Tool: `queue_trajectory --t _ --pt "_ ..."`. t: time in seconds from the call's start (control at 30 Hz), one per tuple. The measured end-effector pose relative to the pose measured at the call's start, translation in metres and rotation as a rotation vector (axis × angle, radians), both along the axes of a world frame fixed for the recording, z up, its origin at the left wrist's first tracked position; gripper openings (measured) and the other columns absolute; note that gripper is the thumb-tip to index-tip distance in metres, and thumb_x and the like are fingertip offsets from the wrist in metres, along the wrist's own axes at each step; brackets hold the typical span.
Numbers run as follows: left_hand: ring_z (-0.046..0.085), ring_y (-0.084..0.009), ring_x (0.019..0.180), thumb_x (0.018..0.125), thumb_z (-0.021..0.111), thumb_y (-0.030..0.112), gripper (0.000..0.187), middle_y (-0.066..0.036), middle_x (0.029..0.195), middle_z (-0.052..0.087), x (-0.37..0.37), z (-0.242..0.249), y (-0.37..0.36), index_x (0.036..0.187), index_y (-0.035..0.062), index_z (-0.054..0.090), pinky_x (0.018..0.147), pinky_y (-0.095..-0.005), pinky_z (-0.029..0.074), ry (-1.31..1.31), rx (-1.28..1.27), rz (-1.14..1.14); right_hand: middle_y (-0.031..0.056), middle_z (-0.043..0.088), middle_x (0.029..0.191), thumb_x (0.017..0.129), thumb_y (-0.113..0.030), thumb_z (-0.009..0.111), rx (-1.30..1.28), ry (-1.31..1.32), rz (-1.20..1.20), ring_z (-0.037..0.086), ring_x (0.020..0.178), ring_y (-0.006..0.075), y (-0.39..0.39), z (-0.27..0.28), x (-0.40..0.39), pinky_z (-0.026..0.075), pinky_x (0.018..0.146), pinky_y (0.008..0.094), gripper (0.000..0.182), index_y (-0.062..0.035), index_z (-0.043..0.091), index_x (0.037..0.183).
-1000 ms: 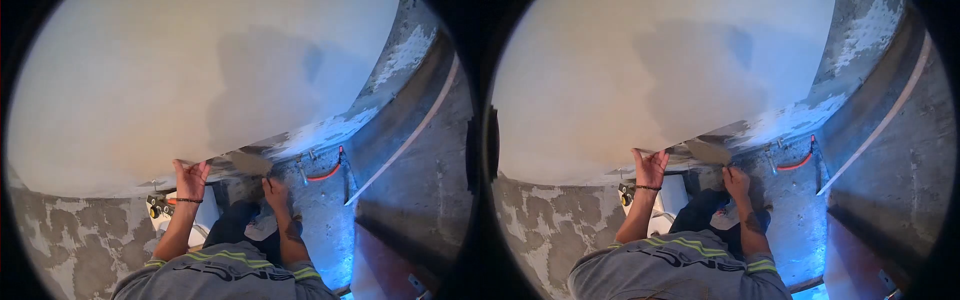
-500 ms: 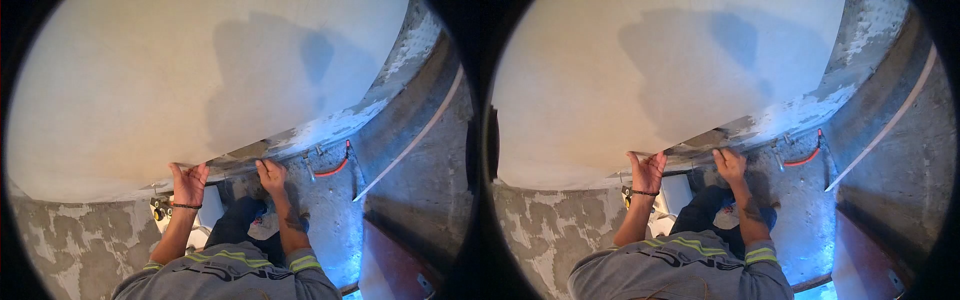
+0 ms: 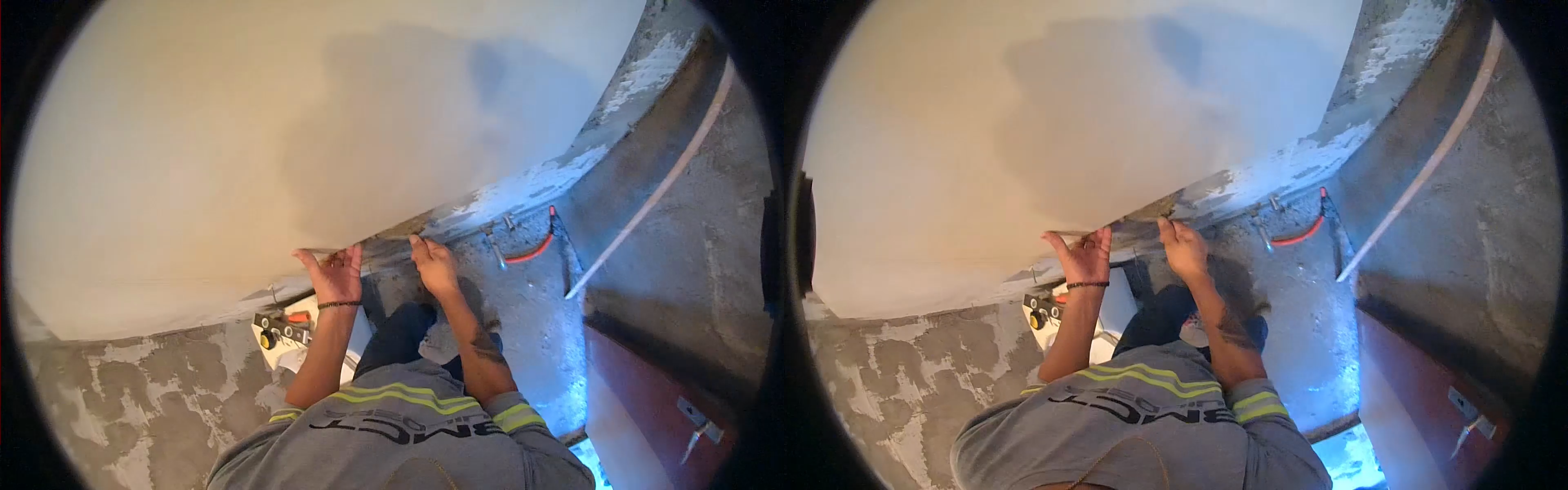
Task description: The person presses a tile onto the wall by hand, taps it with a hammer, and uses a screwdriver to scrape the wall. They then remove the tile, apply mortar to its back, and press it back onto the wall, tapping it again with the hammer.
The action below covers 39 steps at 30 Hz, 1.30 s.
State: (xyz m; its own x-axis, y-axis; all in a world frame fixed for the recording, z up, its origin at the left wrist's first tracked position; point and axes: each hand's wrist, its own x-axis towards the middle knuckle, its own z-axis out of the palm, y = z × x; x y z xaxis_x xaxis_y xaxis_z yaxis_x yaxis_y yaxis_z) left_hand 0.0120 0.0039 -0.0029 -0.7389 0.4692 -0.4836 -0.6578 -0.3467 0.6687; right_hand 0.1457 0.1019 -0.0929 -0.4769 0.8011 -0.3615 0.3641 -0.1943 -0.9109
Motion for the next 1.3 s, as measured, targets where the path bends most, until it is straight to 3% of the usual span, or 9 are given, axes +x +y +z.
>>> queue_trajectory --t 0.2,0.27,0.4,0.6,0.73,0.83,1.03,1.2,1.3 --pt "0.048 -0.0238 0.105 0.07 0.051 0.074 0.094 -0.013 0.121 0.041 -0.004 0.001 0.004 0.129 0.0025 0.033 0.095 -0.0394 0.042 0.024 0.091 -0.041 0.0132 0.06 0.067 0.091 -0.045 0.044 0.044 0.057 0.022 0.059 0.069 0.0315 -0.003 -0.017 0.0 0.045 0.068 0.0371 0.047 -0.0068 0.06 0.069" --pt "0.053 -0.0234 0.101 0.067 0.055 0.075 0.091 -0.014 0.114 0.048 -0.001 0.008 0.016 0.12 0.0021 0.044 0.089 -0.0392 0.048 0.031 0.094 -0.011 0.0134 0.057 0.063 0.091 -0.042 0.046 0.155 0.066 -0.042 0.058 0.064 0.0292 0.001 -0.022 -0.008 0.045 0.065 0.0367 0.045 -0.0058 0.058 0.068" --pt "0.053 -0.0235 0.099 0.067 0.057 0.073 0.089 -0.013 0.115 0.048 -0.003 -0.011 0.006 0.116 -0.0003 0.046 0.091 -0.0387 0.047 0.038 0.056 0.074 0.0054 0.051 0.054 0.09 -0.039 0.051 -0.233 0.334 0.069 0.053 0.056 0.0156 0.019 -0.02 -0.006 0.042 0.055 0.0303 0.042 -0.0044 0.057 0.067" --pt "0.051 -0.0229 0.098 0.066 0.061 0.071 0.084 -0.011 0.112 0.048 0.002 -0.003 0.019 0.111 0.001 0.048 0.088 -0.038 0.047 0.064 0.133 0.357 0.002 0.051 0.058 0.092 -0.038 0.05 -0.494 0.489 0.084 0.046 0.052 0.0108 0.04 0.01 -0.009 0.037 0.052 0.0256 0.037 -0.0019 0.056 0.086" --pt "0.051 -0.023 0.099 0.068 0.063 0.069 0.078 -0.012 0.108 0.05 -0.007 -0.009 0.02 0.106 0.0017 0.05 0.085 -0.0366 0.047 -0.054 0.215 0.496 0.0025 0.051 0.061 0.092 -0.038 0.051 -0.379 0.419 0.292 0.047 0.054 0.0107 0.046 0.008 -0.01 0.037 0.054 0.0244 0.036 -0.0024 0.054 0.089" --pt "0.051 -0.0123 0.078 0.076 0.054 0.069 0.06 0.001 0.087 0.055 -0.007 0.001 0.025 0.102 0.015 0.057 0.068 -0.0266 0.045 -0.053 0.239 0.522 0.0029 0.051 0.061 0.091 -0.039 0.052 -0.232 0.308 0.366 0.047 0.055 0.011 0.043 0.005 -0.011 0.037 0.055 0.0235 0.036 -0.0031 0.054 0.087" --pt "0.053 -0.0158 0.092 0.077 0.052 0.069 0.068 -0.003 0.104 0.057 -0.009 0.0 0.028 0.114 0.0121 0.053 0.076 -0.0305 0.046 -0.161 0.21 0.567 0.0027 0.053 0.069 0.09 -0.033 0.054 -0.235 0.291 0.481 0.051 0.063 0.0129 0.053 -0.004 -0.001 0.04 0.059 0.0258 0.025 -0.0089 0.055 0.096" --pt "0.049 -0.0227 0.111 0.077 0.05 0.07 0.079 -0.007 0.123 0.051 -0.015 0.01 0.031 0.129 0.0103 0.044 0.092 -0.0377 0.04 -0.062 0.287 0.592 0.0067 0.057 0.08 0.089 -0.057 0.042 -0.573 0.63 0.476 0.056 0.069 0.0183 0.073 0.009 -0.003 0.046 0.065 0.0289 0.054 -0.0074 0.047 0.109" --pt "0.048 -0.0237 0.115 0.078 0.048 0.071 0.082 -0.008 0.128 0.049 -0.005 0.012 0.03 0.131 0.0093 0.041 0.096 -0.0392 0.037 -0.047 0.281 0.612 0.0062 0.056 0.08 0.084 -0.069 0.036 -0.597 0.51 0.414 0.055 0.067 0.0172 0.071 0.02 0.005 0.045 0.062 0.0296 0.066 -0.0077 0.047 0.107"
